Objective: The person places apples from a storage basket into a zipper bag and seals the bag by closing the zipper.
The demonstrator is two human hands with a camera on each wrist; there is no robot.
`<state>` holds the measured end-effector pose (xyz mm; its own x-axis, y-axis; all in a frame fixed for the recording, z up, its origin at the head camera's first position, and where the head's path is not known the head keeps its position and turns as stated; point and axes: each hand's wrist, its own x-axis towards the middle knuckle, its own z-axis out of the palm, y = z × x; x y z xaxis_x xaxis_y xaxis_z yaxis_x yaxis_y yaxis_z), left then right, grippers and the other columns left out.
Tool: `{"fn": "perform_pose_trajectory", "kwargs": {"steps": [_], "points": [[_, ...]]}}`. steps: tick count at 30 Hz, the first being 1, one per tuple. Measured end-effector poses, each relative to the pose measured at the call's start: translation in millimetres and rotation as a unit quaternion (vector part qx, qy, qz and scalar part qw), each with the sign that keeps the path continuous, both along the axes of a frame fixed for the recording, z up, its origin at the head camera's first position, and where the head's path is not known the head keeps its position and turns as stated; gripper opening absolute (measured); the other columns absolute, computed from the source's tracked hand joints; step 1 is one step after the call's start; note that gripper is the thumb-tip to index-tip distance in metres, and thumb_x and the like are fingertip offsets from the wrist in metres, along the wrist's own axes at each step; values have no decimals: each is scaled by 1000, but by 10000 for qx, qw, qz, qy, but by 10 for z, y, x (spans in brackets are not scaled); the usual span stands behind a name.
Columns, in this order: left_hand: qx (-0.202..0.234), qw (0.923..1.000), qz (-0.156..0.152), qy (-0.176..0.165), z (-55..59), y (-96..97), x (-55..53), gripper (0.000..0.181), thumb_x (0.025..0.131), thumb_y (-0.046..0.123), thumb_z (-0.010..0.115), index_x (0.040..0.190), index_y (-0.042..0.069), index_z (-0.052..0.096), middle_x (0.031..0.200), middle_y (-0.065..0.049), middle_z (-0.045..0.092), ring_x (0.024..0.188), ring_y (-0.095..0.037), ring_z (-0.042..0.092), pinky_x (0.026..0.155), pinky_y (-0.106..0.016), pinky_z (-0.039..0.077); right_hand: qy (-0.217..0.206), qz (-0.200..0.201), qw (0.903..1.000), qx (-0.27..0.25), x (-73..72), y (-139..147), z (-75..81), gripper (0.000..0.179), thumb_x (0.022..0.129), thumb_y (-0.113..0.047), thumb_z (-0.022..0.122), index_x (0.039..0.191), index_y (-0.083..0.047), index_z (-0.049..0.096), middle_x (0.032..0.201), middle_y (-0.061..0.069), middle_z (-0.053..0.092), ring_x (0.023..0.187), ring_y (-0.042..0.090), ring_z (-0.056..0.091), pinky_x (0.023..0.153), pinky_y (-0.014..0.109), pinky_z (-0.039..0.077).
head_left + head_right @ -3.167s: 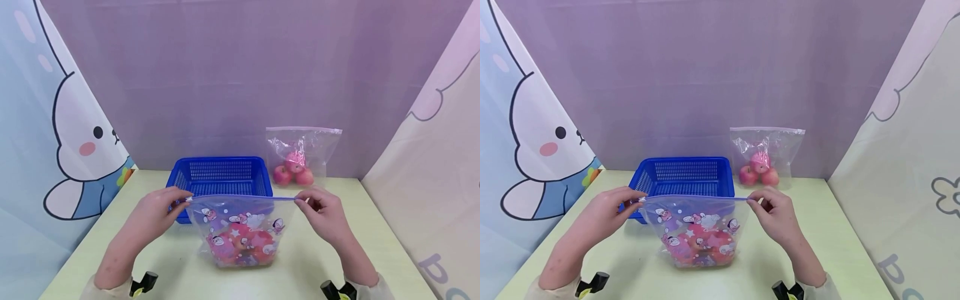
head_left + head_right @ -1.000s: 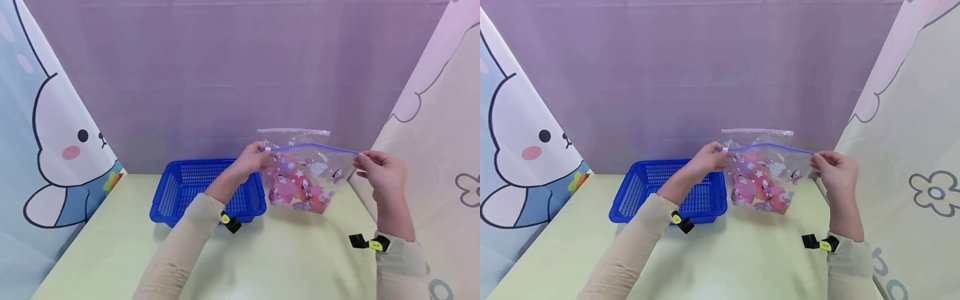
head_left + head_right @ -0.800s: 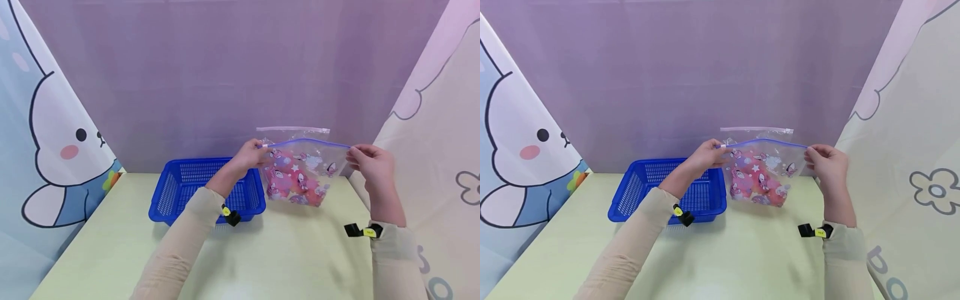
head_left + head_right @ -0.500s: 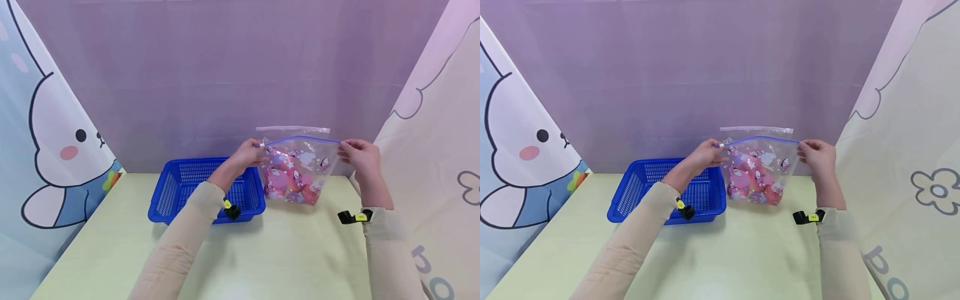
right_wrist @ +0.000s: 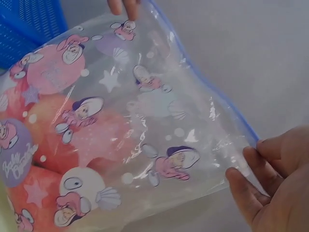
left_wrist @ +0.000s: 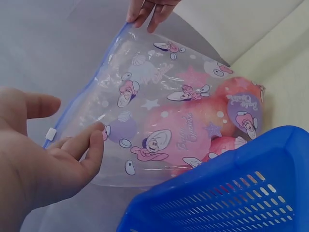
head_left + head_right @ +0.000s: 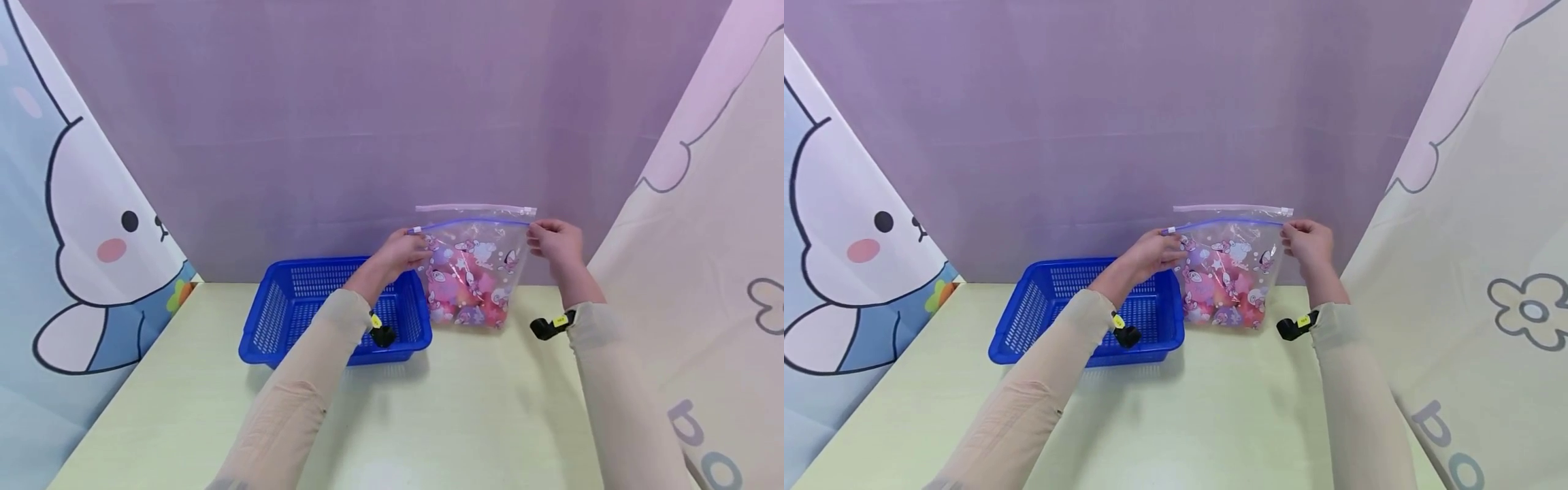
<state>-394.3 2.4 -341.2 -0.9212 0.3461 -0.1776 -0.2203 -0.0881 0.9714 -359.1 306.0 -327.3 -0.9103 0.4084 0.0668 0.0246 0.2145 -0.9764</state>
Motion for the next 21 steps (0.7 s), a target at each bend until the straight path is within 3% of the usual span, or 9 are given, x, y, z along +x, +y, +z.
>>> {"fn": "perform_pose_trajectory", "kwargs": {"steps": [2,4,8,12,17,21], "points": [[177,9998,56,-110,-41,3,-42,65,98,5,54,152,6,18,140,-14,46,112,-29,60,101,-43,43,27,-3,9999,-111,-24,-1,-47,22,97,-22,61,111,-5,62,86,-6,65,85,14,65,69,23,54],[312,9992,108,-204,-78,-8,-61,72,99,7,54,155,10,9,144,-15,43,119,-31,56,102,-43,42,65,-24,9998,-199,-36,-22,-88,19,97,-21,61,110,-7,61,90,-4,66,88,16,64,71,25,55],[316,9991,255,-127,-130,-48,-66,82,98,11,57,156,15,0,146,-16,40,119,-31,57,102,-41,42,100,-61,9997,-219,-53,-72,-145,32,97,-21,60,125,-8,54,100,3,67,92,19,64,70,24,54],[216,9986,449,185,-130,-87,-33,83,96,13,59,156,15,2,148,-14,40,117,-31,58,102,-41,42,214,-285,9992,-176,-56,-120,-184,53,97,-21,60,142,-4,39,115,13,65,95,22,64,66,22,54],[-75,9965,808,202,-138,-128,37,78,96,13,57,156,13,7,147,-17,40,118,-31,57,101,-41,42,627,-737,9952,118,33,-377,-148,42,96,-17,58,133,-2,45,112,12,62,87,20,64,64,22,54],[-456,9931,994,432,-158,-149,130,71,97,14,54,155,7,14,145,-18,42,120,-31,55,103,-42,41,787,-681,9915,777,161,-701,-29,32,96,-20,57,122,-3,57,108,10,61,89,19,63,71,27,53]]}}
